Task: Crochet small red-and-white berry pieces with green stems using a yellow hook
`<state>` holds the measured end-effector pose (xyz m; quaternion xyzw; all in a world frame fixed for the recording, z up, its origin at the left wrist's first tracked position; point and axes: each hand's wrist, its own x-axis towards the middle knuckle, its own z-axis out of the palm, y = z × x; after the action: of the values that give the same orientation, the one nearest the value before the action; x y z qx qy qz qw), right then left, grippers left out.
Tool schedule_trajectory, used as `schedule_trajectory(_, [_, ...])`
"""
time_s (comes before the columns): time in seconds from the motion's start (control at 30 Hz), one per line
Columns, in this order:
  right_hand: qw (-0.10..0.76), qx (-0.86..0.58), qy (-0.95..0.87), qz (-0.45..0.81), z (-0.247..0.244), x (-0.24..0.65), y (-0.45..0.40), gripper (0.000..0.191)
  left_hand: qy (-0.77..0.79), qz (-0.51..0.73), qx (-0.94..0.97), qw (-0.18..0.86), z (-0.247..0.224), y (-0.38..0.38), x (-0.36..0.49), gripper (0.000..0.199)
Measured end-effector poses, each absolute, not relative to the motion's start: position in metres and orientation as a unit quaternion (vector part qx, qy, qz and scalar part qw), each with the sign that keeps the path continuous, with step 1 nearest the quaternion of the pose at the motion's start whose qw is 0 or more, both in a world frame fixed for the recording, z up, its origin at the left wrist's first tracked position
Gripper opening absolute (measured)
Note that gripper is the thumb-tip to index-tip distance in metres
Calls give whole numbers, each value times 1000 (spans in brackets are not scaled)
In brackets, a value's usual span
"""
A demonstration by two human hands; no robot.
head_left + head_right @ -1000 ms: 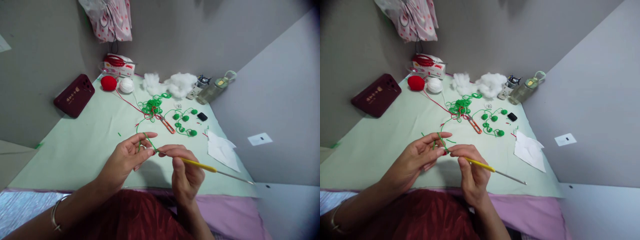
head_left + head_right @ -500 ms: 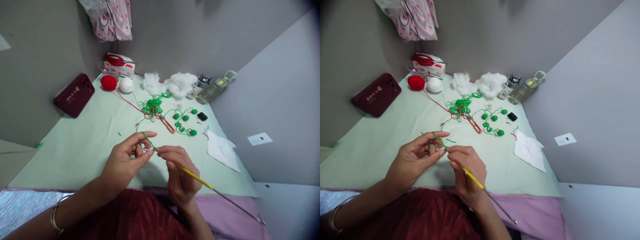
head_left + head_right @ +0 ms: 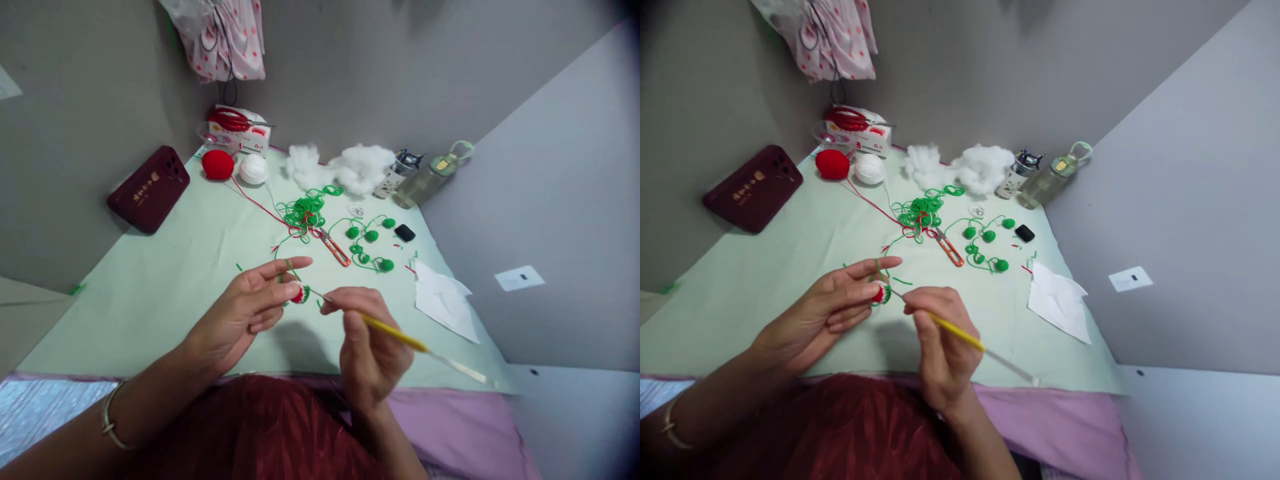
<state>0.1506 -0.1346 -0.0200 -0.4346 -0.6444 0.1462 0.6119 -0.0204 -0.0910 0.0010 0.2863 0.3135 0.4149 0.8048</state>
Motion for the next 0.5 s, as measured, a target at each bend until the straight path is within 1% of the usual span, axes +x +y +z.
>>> schedule_trajectory(0.1, [653,-414,-585,245,-10,151,-128,22,308,434,308,789,0,-91,-20,38])
schedule_trajectory(0.17, [640,-410,-597,256,-9,150,-126,21,304,432,326,784,-2,-93,-17,39])
schedule_trajectory(0.27, [598,-424,-651,198,-15,147,-126,23,313,433,339,774,-5,-97,-12,41])
schedule_trajectory(0.4, [557,-435,-707,26,-26,143,-131,38,316,458,309,771,-6,-99,-8,43])
schedule_trajectory(0.47, [551,-441,-708,3,-27,144,-132,38,300,434,276,804,-5,-96,-9,39])
schedule_trajectory(0.5, [564,-447,-694,27,-26,145,-131,34,291,420,259,820,-4,-94,-10,36])
